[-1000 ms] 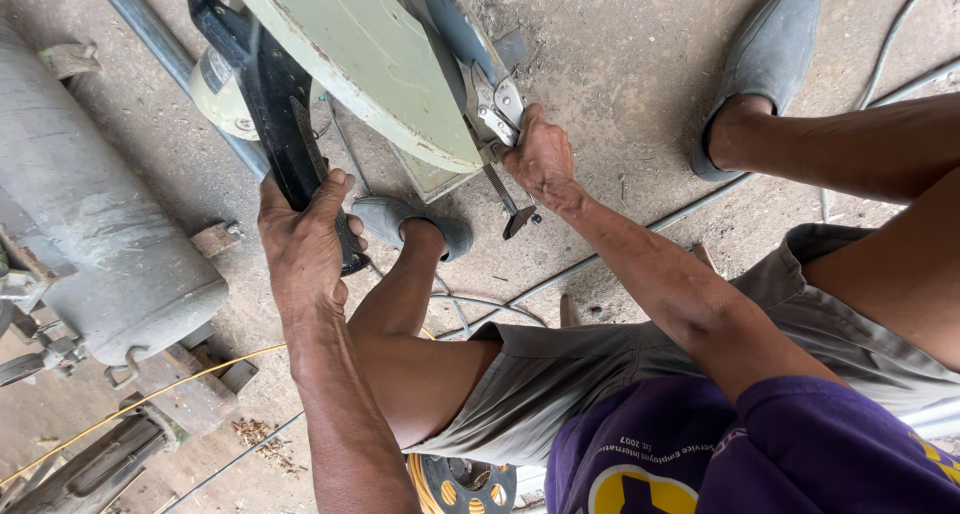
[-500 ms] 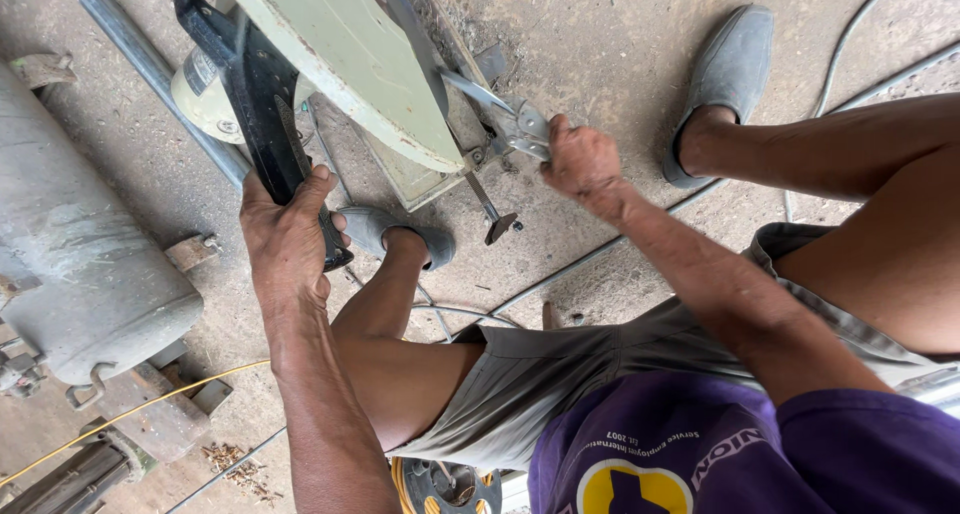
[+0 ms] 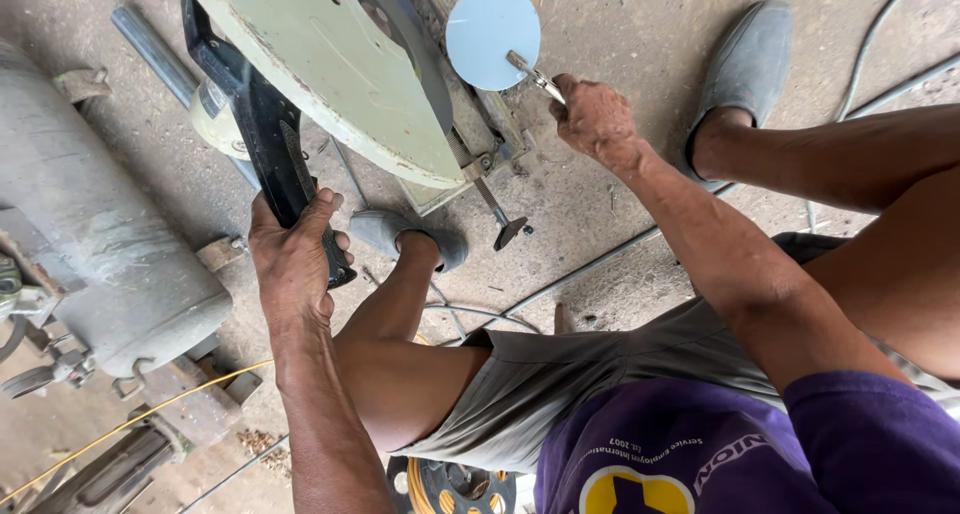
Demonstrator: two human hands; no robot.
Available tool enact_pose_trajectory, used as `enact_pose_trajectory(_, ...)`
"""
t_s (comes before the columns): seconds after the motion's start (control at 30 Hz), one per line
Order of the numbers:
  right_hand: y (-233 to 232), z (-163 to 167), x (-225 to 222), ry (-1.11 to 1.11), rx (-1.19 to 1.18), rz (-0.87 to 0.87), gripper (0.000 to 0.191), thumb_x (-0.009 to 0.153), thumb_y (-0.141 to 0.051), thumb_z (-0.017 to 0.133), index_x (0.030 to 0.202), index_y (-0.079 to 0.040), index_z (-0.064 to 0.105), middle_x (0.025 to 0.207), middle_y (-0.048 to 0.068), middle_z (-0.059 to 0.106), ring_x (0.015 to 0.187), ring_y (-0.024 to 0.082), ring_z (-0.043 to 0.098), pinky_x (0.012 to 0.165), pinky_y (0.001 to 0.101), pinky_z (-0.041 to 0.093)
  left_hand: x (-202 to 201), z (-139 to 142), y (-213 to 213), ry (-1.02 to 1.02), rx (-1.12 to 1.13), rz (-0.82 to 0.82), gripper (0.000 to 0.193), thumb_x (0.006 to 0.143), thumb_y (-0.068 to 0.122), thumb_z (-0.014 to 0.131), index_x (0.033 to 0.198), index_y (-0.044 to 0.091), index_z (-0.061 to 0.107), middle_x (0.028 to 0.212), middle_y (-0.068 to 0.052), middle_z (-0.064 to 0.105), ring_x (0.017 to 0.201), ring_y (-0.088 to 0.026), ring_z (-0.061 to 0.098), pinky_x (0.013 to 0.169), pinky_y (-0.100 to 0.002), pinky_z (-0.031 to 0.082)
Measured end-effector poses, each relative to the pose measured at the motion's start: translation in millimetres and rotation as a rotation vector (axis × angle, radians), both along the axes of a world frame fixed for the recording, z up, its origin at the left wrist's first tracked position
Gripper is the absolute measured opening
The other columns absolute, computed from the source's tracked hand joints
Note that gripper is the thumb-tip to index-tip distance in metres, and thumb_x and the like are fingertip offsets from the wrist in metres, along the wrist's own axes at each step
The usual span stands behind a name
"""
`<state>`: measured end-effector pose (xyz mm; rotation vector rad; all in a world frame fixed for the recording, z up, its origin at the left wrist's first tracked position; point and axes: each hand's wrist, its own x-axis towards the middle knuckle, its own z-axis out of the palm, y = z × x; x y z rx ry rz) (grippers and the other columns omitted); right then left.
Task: The person uses a bench grinder to smooth the edges of circular metal discs. They hold each disc with pliers against the spinning grinding wheel, rotating it to even the perimeter, then place the finished disc on the floor among others.
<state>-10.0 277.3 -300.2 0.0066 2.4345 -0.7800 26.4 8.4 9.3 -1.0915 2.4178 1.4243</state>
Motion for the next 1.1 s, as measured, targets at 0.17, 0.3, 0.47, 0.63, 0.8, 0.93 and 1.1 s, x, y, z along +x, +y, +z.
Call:
enact_pose_trajectory(0.17,-11,-2,-16,0.086,-0.031,0.058,0.023,0.106,-0.031,0.06,0.114,-0.01,0.062,0.082,0.008,0.064,0.071,0.023,0.063,0.071,0.0453,0.055,4,0,-1,-0.015,0.01,0.01,0.035,0.09,0.016,0.075,0.119,0.009,0.058,0.093,-0.005,0.071,0.054,-0.01,0.058,0.041,-0.023,0.05)
enact_pose_trajectory(0.3,-10,9,-36,-0.046,0.006,0.125,0.022,0.109,-0.024,0.055,0.12,-0.006,0.061,0.082,0.012,0.066,0.067,0.022,0.063,0.057,0.0391,0.057,4,0,-1,-0.013,-0.019,-0.005,0.036,0.09,0.016,0.076,0.121,0.01,0.059,0.092,-0.004,0.068,0.054,-0.009,0.058,0.04,-0.022,0.049)
enact_pose_trajectory(0.47,3,22,-50,-0.066,0.06,0.247,0.029,0.106,-0.024,0.058,0.132,-0.011,0.059,0.083,0.011,0.065,0.063,0.019,0.061,0.051,0.0321,0.054,6,1,1,-0.026,-0.037,-0.007,0.036,0.09,0.016,0.076,0.121,0.01,0.059,0.092,-0.003,0.068,0.054,-0.009,0.058,0.039,-0.022,0.049)
enact_pose_trajectory(0.63,21,27,-54,-0.057,0.164,0.365,0.028,0.107,-0.026,0.059,0.13,-0.01,0.062,0.086,0.012,0.069,0.066,0.02,0.065,0.056,0.0343,0.06,5,3,3,-0.039,-0.05,0.006,0.035,0.091,0.015,0.076,0.121,0.01,0.06,0.09,-0.003,0.069,0.053,-0.009,0.057,0.039,-0.021,0.049)
enact_pose_trajectory(0.8,27,29,-55,0.023,0.203,0.406,0.027,0.102,-0.023,0.064,0.128,-0.017,0.066,0.088,0.009,0.072,0.074,0.02,0.069,0.071,0.0358,0.061,4,5,6,-0.028,-0.037,0.009,0.035,0.091,0.013,0.075,0.121,0.009,0.059,0.09,-0.004,0.069,0.052,-0.009,0.057,0.039,-0.021,0.049)
enact_pose_trajectory(0.93,29,31,-59,0.075,0.224,0.442,0.029,0.101,-0.022,0.065,0.13,-0.018,0.066,0.087,0.008,0.071,0.069,0.018,0.068,0.066,0.0341,0.061,5,4,6,-0.029,-0.037,0.007,0.035,0.091,0.013,0.075,0.121,0.009,0.059,0.09,-0.004,0.068,0.052,-0.008,0.057,0.039,-0.021,0.048)
enact_pose_trajectory(1.1,39,36,-69,0.166,0.297,0.525,0.032,0.103,-0.019,0.064,0.135,-0.017,0.066,0.079,0.008,0.07,0.059,0.015,0.064,0.053,0.0303,0.06,4,2,3,-0.015,-0.004,-0.001,0.035,0.091,0.013,0.075,0.121,0.008,0.058,0.089,-0.004,0.067,0.052,-0.009,0.057,0.039,-0.022,0.049)
